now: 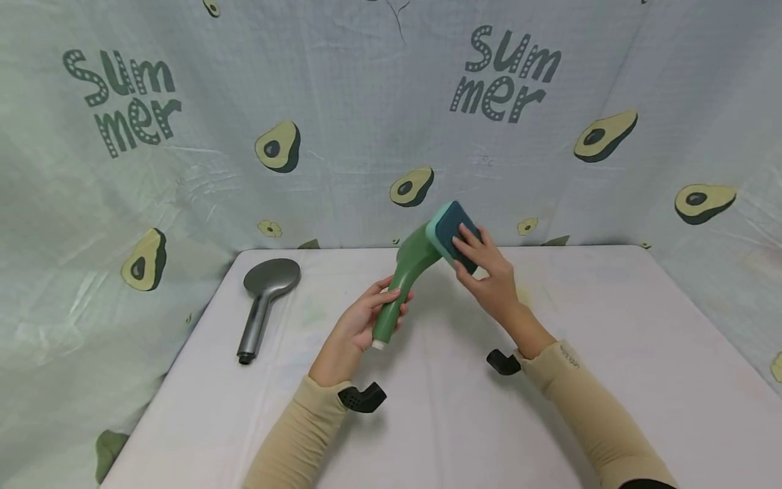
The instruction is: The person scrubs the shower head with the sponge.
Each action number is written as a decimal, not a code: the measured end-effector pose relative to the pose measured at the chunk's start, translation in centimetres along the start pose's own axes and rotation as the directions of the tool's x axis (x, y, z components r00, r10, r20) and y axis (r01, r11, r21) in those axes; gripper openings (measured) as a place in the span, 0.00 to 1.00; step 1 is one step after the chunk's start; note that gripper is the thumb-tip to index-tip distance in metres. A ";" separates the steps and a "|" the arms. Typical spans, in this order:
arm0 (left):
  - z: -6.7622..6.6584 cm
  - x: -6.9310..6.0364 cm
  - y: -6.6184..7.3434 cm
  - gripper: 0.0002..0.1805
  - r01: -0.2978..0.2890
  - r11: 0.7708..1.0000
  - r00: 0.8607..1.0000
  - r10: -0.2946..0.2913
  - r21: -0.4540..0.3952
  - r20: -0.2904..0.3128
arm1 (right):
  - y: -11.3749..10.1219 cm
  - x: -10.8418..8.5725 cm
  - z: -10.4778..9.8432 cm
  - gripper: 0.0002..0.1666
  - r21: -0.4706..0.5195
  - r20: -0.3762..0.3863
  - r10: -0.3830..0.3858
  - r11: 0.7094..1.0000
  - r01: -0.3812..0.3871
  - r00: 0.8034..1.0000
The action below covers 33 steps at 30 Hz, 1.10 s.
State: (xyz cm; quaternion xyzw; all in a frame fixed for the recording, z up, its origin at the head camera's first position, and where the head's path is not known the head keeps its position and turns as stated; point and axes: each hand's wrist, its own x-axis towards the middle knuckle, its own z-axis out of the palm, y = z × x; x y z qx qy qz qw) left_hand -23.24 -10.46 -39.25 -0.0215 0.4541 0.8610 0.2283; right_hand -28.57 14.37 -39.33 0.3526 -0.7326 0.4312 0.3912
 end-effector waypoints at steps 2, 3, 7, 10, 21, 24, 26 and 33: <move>0.1 0.0 0.1 0.24 -0.004 1.000 1.000 0.004 0.004 -0.005 | -0.1 -0.4 0.1 0.26 -0.008 0.024 -0.095 0.995 0.096 0.995; 0.1 0.0 0.1 0.24 -0.008 1.000 1.000 0.008 0.008 -0.009 | -0.1 -0.4 0.2 0.26 -0.007 0.027 -0.116 0.993 0.116 0.993; 0.3 0.1 0.0 0.25 -0.014 1.000 1.000 0.015 0.020 -0.027 | 0.4 0.0 0.1 0.26 0.033 -0.015 -0.024 0.999 0.025 1.000; 0.3 0.2 -0.2 0.25 -0.014 0.999 0.999 0.015 0.030 -0.035 | 0.4 0.8 -0.4 0.26 0.086 -0.038 0.165 0.983 -0.161 0.986; 0.3 -0.1 -0.3 0.25 -0.034 0.999 0.999 0.035 0.025 -0.037 | -0.6 -0.2 0.5 0.27 0.062 -0.073 0.202 0.978 -0.198 0.977; 0.2 -0.1 -0.2 0.24 -0.053 0.998 0.998 0.054 0.016 -0.038 | -1.2 -0.7 0.9 0.27 0.019 -0.032 0.021 1.000 -0.021 0.999; 0.1 0.0 -0.2 0.24 -0.059 0.998 0.998 0.059 0.013 -0.023 | -1.1 -0.7 0.9 0.27 0.027 -0.031 -0.024 0.999 0.025 0.999; 0.5 -0.1 -0.3 0.22 -0.023 1.000 1.000 0.023 -0.007 0.013 | 0.3 0.7 -0.2 0.25 0.231 -0.134 0.313 0.933 -0.277 0.940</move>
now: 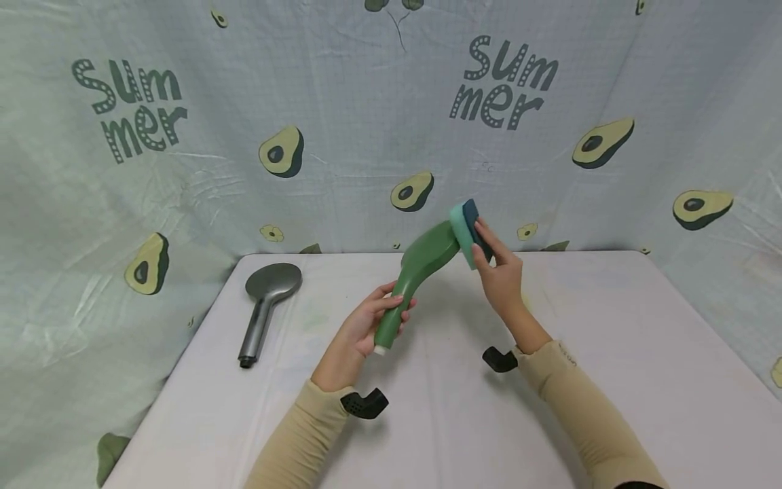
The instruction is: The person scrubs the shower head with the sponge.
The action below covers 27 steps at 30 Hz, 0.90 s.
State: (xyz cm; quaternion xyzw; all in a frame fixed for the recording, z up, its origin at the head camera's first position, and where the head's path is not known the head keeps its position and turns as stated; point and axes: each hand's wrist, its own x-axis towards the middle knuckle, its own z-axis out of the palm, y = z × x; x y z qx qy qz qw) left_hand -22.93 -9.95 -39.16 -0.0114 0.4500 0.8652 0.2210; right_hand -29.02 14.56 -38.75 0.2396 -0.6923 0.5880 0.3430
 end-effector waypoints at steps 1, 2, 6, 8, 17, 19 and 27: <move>0.1 0.0 0.0 0.22 0.004 1.000 1.000 -0.004 0.001 0.008 | 0.1 0.2 -0.2 0.25 0.020 -0.016 0.053 0.998 -0.052 0.998; 0.1 0.0 -0.1 0.21 0.008 1.000 1.000 -0.008 0.005 0.014 | 0.1 0.3 -0.3 0.25 0.036 -0.028 0.096 0.995 -0.095 0.995; 0.3 0.0 -0.3 0.20 0.015 1.000 1.000 -0.015 -0.001 0.021 | 0.2 0.3 -0.6 0.25 0.040 -0.018 0.145 0.989 -0.144 0.989; 0.2 0.1 -0.4 0.19 0.012 1.000 1.000 -0.011 -0.014 0.013 | 0.1 0.0 -0.5 0.25 0.030 0.006 0.123 0.992 -0.123 0.992; 0.1 0.7 -0.6 0.22 -0.022 0.996 0.998 0.017 -0.086 -0.058 | -0.1 -0.8 -0.6 0.26 -0.047 0.023 0.139 0.989 -0.138 0.990; 0.0 0.7 -0.5 0.21 -0.025 0.993 0.998 0.019 -0.114 -0.058 | -0.2 -0.9 -0.6 0.26 -0.059 0.035 0.149 0.987 -0.147 0.988; -0.1 0.4 -0.2 0.21 0.006 0.969 0.997 -0.025 -0.246 -0.075 | -3.6 -1.0 -0.6 0.24 -0.096 0.081 0.124 0.989 -0.117 0.989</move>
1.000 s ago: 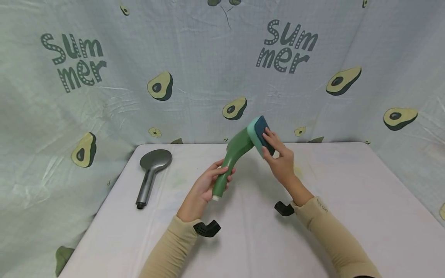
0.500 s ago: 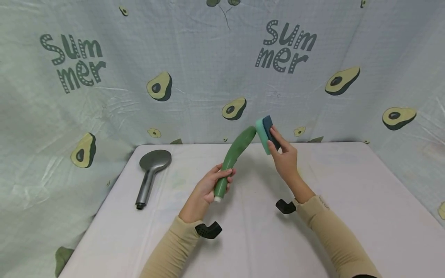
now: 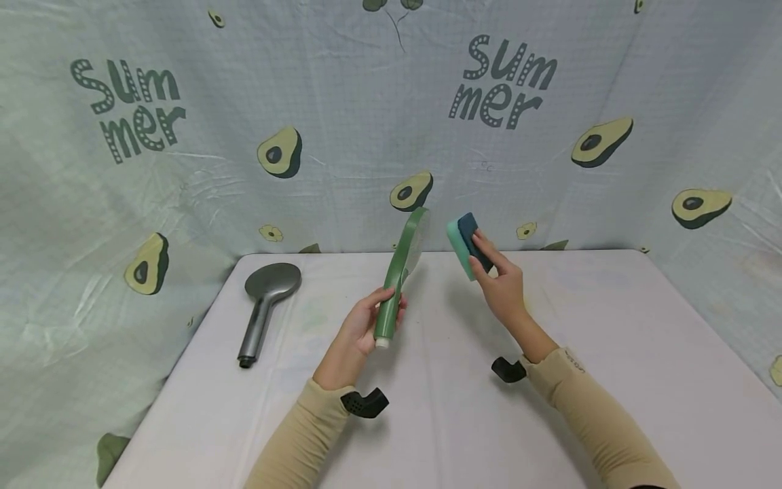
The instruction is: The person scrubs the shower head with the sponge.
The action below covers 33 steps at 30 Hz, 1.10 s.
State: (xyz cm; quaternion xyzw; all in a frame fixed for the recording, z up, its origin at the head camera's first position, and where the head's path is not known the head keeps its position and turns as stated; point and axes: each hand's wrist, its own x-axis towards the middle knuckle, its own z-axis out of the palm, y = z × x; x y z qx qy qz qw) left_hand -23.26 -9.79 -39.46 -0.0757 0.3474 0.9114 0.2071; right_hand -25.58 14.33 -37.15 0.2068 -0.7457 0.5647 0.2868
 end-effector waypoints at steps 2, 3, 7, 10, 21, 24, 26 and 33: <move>0.0 0.0 0.0 0.22 -0.009 1.000 1.000 0.009 0.016 0.011 | -0.3 -0.1 0.0 0.24 -0.005 0.000 -0.018 1.000 0.018 1.000; -0.1 0.0 0.0 0.23 -0.017 0.999 1.000 0.017 0.032 0.021 | -0.4 -0.1 0.0 0.24 -0.007 0.000 -0.025 1.000 0.025 1.000; -0.1 0.2 0.0 0.25 -0.082 0.990 0.996 0.078 0.118 0.033 | -0.2 -0.2 0.0 0.24 -0.011 -0.002 -0.040 0.999 0.040 0.999; 0.0 0.1 0.0 0.28 -0.116 0.979 0.993 0.114 0.167 0.021 | -0.2 -0.2 0.1 0.24 -0.019 -0.002 -0.042 0.999 0.042 0.999; 0.1 -0.2 0.1 0.30 -0.111 0.980 0.978 0.078 0.168 0.193 | 3.8 -0.1 0.6 0.25 -0.049 -0.003 -0.076 0.996 0.076 0.997; 0.1 -0.3 0.1 0.30 -0.083 0.992 0.976 0.061 0.099 0.207 | 3.9 0.0 0.7 0.25 -0.055 0.012 -0.115 0.992 0.116 0.993; 0.1 -0.3 0.1 0.30 -0.066 0.995 0.980 0.049 0.081 0.195 | 4.0 0.0 0.9 0.25 -0.068 0.025 -0.159 0.985 0.160 0.987; 0.1 0.0 -0.2 0.32 -0.080 0.980 0.984 0.048 0.183 0.171 | 4.3 0.6 1.3 0.27 -0.192 0.106 -0.305 0.928 0.321 0.946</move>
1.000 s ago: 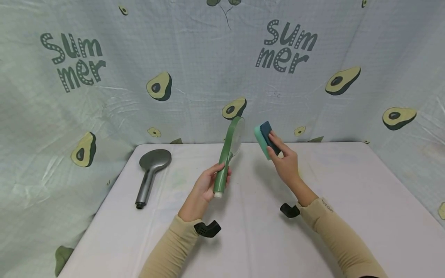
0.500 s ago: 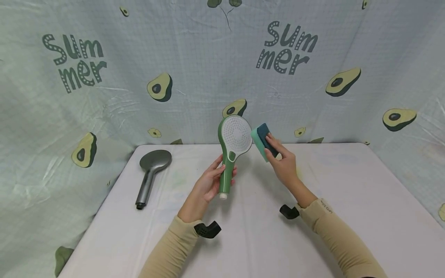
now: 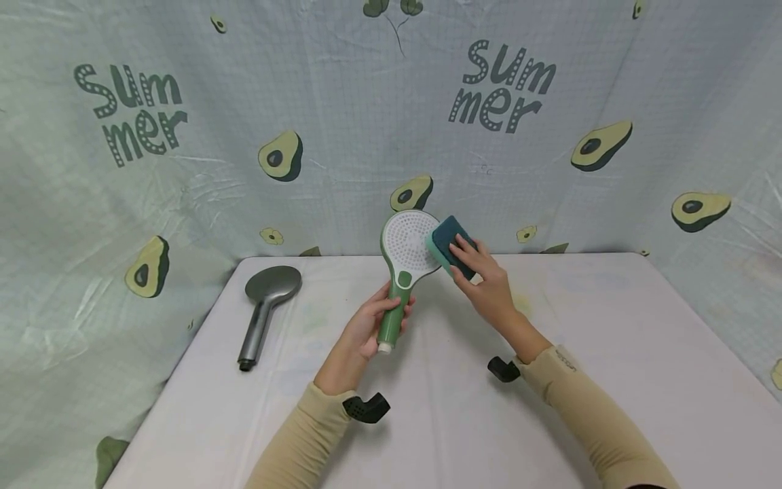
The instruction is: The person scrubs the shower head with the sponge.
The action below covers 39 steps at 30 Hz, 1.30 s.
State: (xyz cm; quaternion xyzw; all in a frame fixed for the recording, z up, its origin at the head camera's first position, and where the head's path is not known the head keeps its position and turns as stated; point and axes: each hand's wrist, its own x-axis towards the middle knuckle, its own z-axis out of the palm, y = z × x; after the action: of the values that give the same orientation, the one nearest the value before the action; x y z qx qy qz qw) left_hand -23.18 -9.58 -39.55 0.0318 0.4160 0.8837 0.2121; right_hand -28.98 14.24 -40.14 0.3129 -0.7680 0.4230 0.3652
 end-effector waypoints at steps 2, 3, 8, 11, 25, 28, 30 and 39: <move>0.0 0.0 -0.1 0.32 -0.001 1.000 1.000 0.001 0.020 -0.013 | 0.0 0.2 0.1 0.27 -0.036 0.009 -0.015 0.999 0.015 1.000; 0.0 0.0 -0.1 0.32 0.002 1.000 1.000 -0.002 0.021 -0.022 | 0.0 0.3 0.0 0.27 -0.049 0.009 -0.017 0.999 0.018 1.000; 0.1 -0.2 -0.2 0.34 0.008 1.000 0.998 -0.007 0.023 -0.059 | 0.1 0.5 -0.1 0.26 -0.103 0.027 -0.009 0.995 0.012 1.000; 0.2 -0.2 -0.3 0.35 -0.008 0.999 0.996 0.011 0.045 -0.085 | 0.2 0.5 -0.2 0.26 -0.142 0.058 -0.006 0.990 0.014 0.998; 0.4 -0.2 -0.3 0.38 0.012 0.995 0.993 0.000 0.101 -0.115 | -0.7 0.6 -0.4 0.28 -0.234 0.218 -0.007 0.971 0.059 0.976; 0.4 -0.2 -0.3 0.38 0.029 0.995 0.993 -0.018 0.096 -0.117 | -1.3 0.4 0.0 0.27 -0.197 0.252 -0.100 0.969 0.152 0.963; 0.4 -0.1 -0.3 0.38 0.037 0.995 0.993 -0.026 0.096 -0.113 | -1.7 0.2 0.4 0.27 -0.168 0.273 -0.166 0.962 0.217 0.948; 0.3 -0.2 -0.3 0.37 0.049 0.995 0.994 -0.040 0.083 -0.098 | -0.2 1.5 -0.4 0.26 -0.231 0.197 -0.089 0.964 0.135 0.976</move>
State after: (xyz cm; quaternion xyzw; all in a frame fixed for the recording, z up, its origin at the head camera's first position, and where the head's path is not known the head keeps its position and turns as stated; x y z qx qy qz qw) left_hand -22.83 -9.28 -39.55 -0.0110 0.4636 0.8607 0.2100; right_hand -29.55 14.24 -38.70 0.3470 -0.8255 0.2735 0.3511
